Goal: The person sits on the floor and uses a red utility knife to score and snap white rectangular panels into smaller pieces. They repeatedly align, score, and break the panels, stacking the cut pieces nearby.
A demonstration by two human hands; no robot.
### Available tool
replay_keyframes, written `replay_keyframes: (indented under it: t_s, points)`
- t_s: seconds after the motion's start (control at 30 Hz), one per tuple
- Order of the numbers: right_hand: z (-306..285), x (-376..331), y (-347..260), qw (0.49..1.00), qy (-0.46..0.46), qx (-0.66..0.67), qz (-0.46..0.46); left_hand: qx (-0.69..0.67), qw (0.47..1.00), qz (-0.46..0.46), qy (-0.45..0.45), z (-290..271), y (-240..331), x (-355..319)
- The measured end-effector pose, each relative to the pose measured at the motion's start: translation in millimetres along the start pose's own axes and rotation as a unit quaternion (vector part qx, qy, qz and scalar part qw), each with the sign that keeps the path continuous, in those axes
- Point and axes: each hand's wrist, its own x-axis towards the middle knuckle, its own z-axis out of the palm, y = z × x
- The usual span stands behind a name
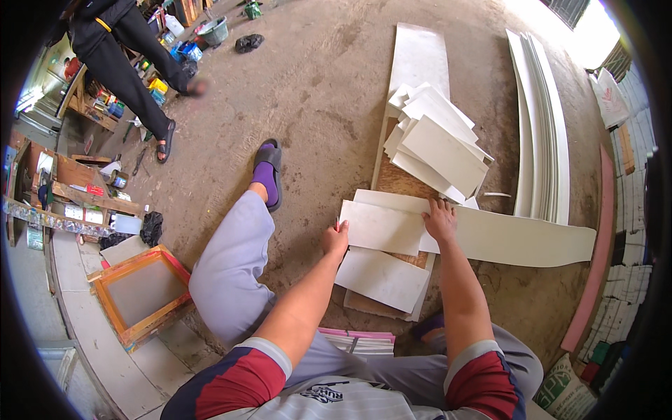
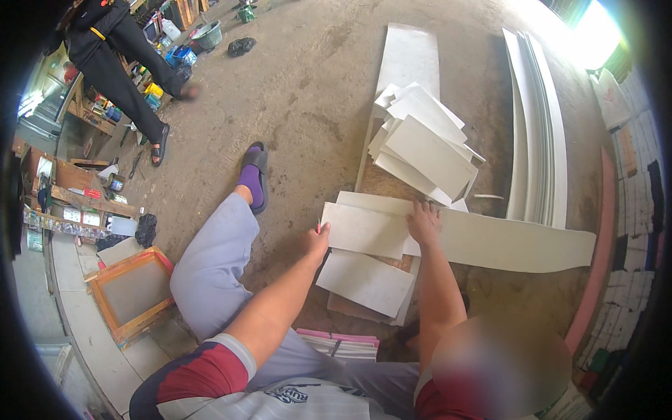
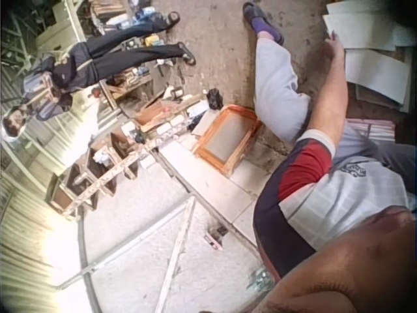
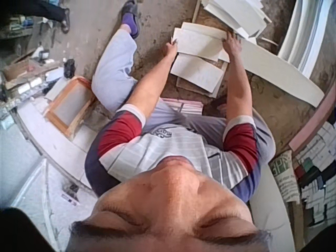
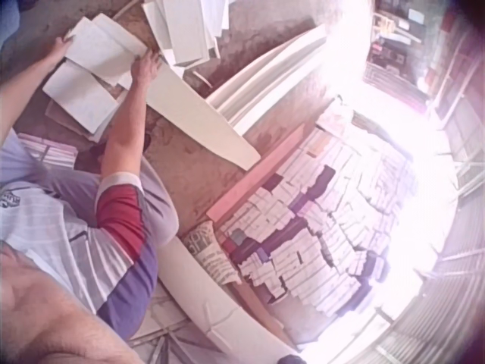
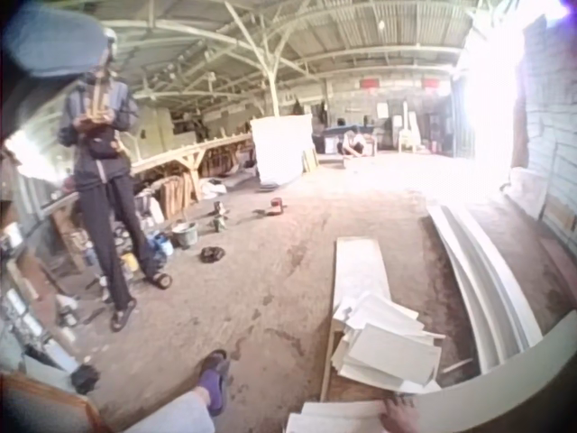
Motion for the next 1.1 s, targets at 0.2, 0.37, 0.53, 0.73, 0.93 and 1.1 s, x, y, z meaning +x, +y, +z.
replay_keyframes:
  t_s: [0.2,0.37,0.53,0.73,0.93,1.1]
  points:
    - [-7.4,-16.2,-14.1,1.0,-0.021,0.008,-0.018,-0.03,0.999,-0.006,0.014,33.1,-33.0,16.7]
    - [-9.6,-35.2,2.4,0.998,-0.049,-0.01,0.028,-0.011,0.999,-0.025,-0.023,29.9,-9.6,-13.9]
    - [-28.9,-54.3,-4.9,0.997,-0.08,0.003,0.021,-0.027,0.999,-0.033,0.008,26.7,-10.6,-28.6]
    - [-43.4,-51.6,-16.3,0.985,-0.149,-0.014,0.081,-0.022,0.999,-0.027,0.007,30.8,-4.2,-24.1]
    - [-32.2,-51.9,-6.3,0.983,-0.154,-0.024,0.093,0.011,0.999,-0.031,0.017,35.2,2.7,-22.8]
    - [-31.9,-46.3,-4.6,0.979,-0.17,-0.004,0.113,0.034,0.999,-0.03,0.03,44.4,-3.2,-16.1]
